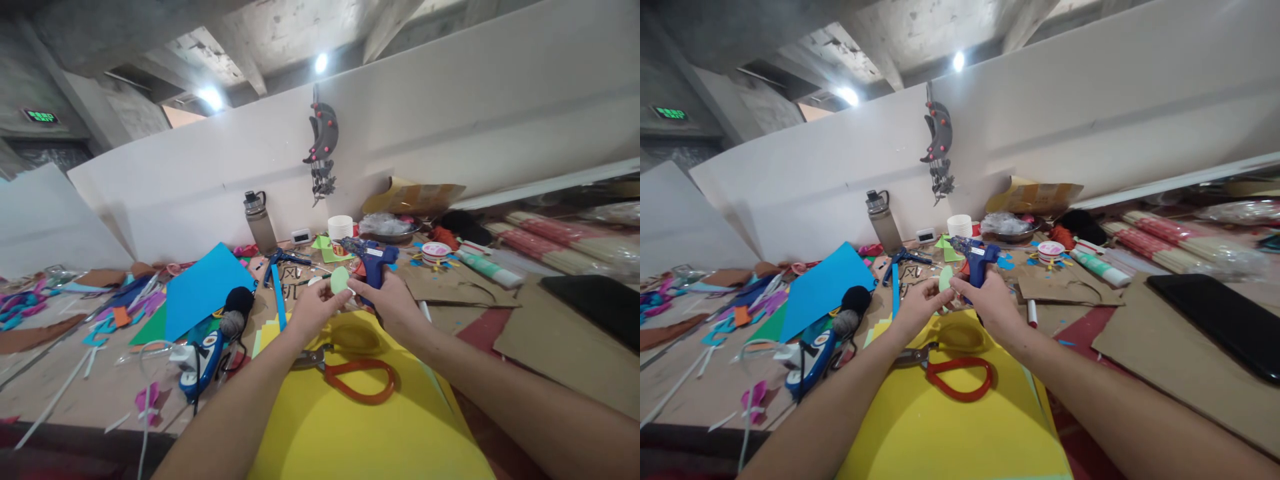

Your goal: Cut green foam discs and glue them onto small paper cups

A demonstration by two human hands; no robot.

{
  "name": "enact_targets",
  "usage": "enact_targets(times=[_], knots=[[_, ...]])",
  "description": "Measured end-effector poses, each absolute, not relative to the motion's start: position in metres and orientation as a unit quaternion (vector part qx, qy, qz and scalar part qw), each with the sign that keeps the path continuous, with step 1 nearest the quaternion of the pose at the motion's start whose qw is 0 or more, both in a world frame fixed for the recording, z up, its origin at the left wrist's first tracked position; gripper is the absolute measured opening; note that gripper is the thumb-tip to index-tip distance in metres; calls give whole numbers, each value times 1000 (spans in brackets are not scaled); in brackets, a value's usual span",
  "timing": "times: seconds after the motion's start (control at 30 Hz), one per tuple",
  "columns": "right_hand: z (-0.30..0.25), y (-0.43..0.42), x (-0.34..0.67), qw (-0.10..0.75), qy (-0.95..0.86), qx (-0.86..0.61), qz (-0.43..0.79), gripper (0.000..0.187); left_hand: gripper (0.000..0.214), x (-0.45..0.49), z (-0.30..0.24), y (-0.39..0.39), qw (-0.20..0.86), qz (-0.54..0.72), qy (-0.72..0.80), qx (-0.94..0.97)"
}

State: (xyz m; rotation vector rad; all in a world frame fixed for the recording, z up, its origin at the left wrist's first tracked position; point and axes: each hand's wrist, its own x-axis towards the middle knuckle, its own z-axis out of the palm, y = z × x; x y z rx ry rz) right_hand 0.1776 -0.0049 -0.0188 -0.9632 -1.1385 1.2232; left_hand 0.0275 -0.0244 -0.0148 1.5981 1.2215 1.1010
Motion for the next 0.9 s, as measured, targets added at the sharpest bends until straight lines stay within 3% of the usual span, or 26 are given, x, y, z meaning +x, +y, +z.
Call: enact_targets(times=[0.3, 0.9], knots=[[-17, -7, 179, 560, -495, -419, 515, 39, 49, 28, -18, -22, 473, 395, 465, 636], [-18, -5, 180, 556, -509, -431, 497, 41, 53, 26, -21, -19, 461, 369, 474, 654]])
